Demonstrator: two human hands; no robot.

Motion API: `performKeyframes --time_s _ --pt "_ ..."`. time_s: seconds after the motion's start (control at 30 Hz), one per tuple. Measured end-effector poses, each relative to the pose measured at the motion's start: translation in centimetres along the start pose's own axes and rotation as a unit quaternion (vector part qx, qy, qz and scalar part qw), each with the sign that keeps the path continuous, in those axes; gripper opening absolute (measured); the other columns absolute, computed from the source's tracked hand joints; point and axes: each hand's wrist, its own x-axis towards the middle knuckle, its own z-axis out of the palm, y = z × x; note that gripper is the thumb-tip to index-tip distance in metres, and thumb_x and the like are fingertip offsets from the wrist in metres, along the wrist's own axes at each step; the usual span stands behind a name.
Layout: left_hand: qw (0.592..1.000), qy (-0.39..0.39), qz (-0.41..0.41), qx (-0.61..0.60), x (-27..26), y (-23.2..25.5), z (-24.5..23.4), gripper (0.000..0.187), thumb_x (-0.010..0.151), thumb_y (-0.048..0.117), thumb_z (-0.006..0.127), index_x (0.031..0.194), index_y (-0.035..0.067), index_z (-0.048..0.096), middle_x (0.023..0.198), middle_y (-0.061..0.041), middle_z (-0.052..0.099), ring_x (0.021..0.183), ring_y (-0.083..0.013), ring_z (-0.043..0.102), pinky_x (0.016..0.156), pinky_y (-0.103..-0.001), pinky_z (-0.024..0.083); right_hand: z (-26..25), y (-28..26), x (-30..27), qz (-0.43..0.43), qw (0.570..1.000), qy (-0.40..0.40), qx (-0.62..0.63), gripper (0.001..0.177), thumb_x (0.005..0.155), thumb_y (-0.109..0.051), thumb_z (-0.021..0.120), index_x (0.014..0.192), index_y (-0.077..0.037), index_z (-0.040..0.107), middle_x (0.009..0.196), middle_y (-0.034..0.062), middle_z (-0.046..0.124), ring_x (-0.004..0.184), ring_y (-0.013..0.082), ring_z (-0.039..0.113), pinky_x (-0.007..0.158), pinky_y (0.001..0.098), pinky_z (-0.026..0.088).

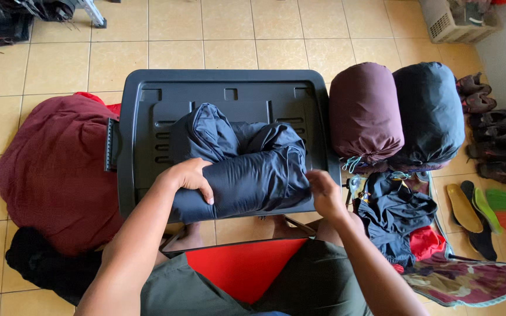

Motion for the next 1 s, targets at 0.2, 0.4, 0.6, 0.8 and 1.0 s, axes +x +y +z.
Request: performKeyframes --time_s 0.2,0.4,0.6,0.8,1.0 --pt "1.0 0.006 -0.011 0.015 0.2 0.2 0.0 0.1 0.037 0.028 0.095 0.13 0.025 0.058 0.13 -0.014 0.06 0.124 -0.0343 0.052 0.107 -0.044 0.038 1.7 -14.9 1.1 -0.347 0.885 -0.103 -0.293 0.102 0.042 -0.041 0.091 0.133 -0.015 0.052 0.138 0.0202 0.046 0.134 0.0418 0.036 0.111 0.0543 0.019" --pt "1.0 -0.009 -0.003 0.019 1.1 -0.3 0.4 0.106 0.036 0.028 0.096 0.133 0.027 0.055 0.133 -0.011 0.057 0.127 -0.0317 0.049 0.109 -0.044 0.035 3.5 -9.6 3.1 -0.246 0.771 -0.297 -0.506 0.132 0.045 -0.049 0.09 0.151 -0.029 0.015 0.146 0.0308 0.024 0.135 0.0461 0.027 0.093 0.0586 0.039" --pt "0.999 -0.014 0.012 0.044 4.4 -1.7 0.0 0.121 0.03 0.04 0.097 0.139 0.025 0.048 0.137 -0.009 0.054 0.129 -0.0308 0.047 0.111 -0.048 0.03 3.3 -9.6 7.2 -0.101 0.832 -0.387 -0.383 0.139 0.037 -0.022 0.093 0.152 -0.028 0.014 0.141 0.0198 0.035 0.132 0.0394 0.038 0.099 0.0504 0.046" --pt "0.91 0.268 0.148 0.279 -3.6 1.0 2.4 0.097 0.051 0.05 0.081 0.135 0.019 0.044 0.131 -0.013 0.051 0.126 -0.0332 0.045 0.107 -0.058 0.028 3.8 -8.5 7.6 -0.096 0.838 -0.367 -0.394 0.138 0.034 -0.02 0.093 0.15 -0.03 0.019 0.131 0.0109 0.046 0.126 0.0349 0.046 0.095 0.0496 0.05" --pt "0.907 0.259 0.054 0.327 -5.5 2.3 6.6 0.134 0.052 0.056 0.088 0.151 0.008 0.012 0.147 -0.028 0.026 0.14 -0.042 0.017 0.11 -0.065 0.009 3.2 -11.5 8.5 -0.076 0.831 -0.392 -0.387 0.131 0.036 -0.021 0.093 0.149 -0.025 0.025 0.124 0.0126 0.052 0.117 0.0358 0.053 0.095 0.0472 0.049"
